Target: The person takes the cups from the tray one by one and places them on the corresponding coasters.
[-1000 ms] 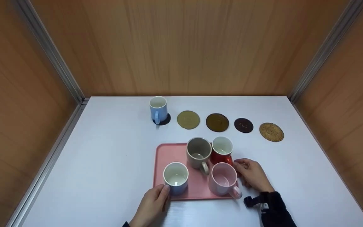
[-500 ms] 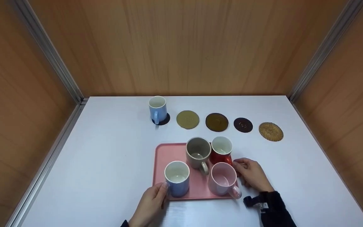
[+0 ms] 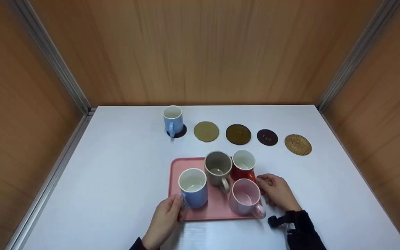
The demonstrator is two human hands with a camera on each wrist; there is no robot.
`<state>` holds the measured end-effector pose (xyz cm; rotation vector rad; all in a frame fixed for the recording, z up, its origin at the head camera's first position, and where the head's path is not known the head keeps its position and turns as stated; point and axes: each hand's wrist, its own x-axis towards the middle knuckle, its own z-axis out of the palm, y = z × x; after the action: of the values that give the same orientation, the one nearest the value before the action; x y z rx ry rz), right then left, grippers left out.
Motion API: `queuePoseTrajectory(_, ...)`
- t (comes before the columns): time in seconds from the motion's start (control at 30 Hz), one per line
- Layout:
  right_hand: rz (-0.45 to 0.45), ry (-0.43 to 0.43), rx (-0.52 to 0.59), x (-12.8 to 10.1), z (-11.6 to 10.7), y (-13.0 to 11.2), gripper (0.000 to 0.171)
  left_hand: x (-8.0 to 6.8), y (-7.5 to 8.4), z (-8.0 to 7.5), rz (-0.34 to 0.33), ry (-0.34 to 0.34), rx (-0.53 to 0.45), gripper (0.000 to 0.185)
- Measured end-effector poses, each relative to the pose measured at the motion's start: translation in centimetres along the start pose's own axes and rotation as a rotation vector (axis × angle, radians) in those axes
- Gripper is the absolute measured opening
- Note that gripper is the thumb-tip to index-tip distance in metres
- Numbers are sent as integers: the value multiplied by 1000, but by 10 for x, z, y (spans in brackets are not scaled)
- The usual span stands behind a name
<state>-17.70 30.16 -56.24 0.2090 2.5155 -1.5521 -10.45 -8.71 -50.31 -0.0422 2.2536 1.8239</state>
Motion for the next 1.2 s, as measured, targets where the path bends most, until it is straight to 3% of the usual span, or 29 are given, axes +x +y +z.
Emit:
queuePoseTrajectory(0.2,4,5,-18,0,0,0,48,4,7,0,45,26,-29,47)
queuePoseTrajectory(0.53,23,-7,-1,-1,0,-1,49,6,12,5,103,-1,-55,50)
queuePoseTrajectory(1.2,12,-9,-6,-2,0,-2,49,12,10,9,83,67,-51,49)
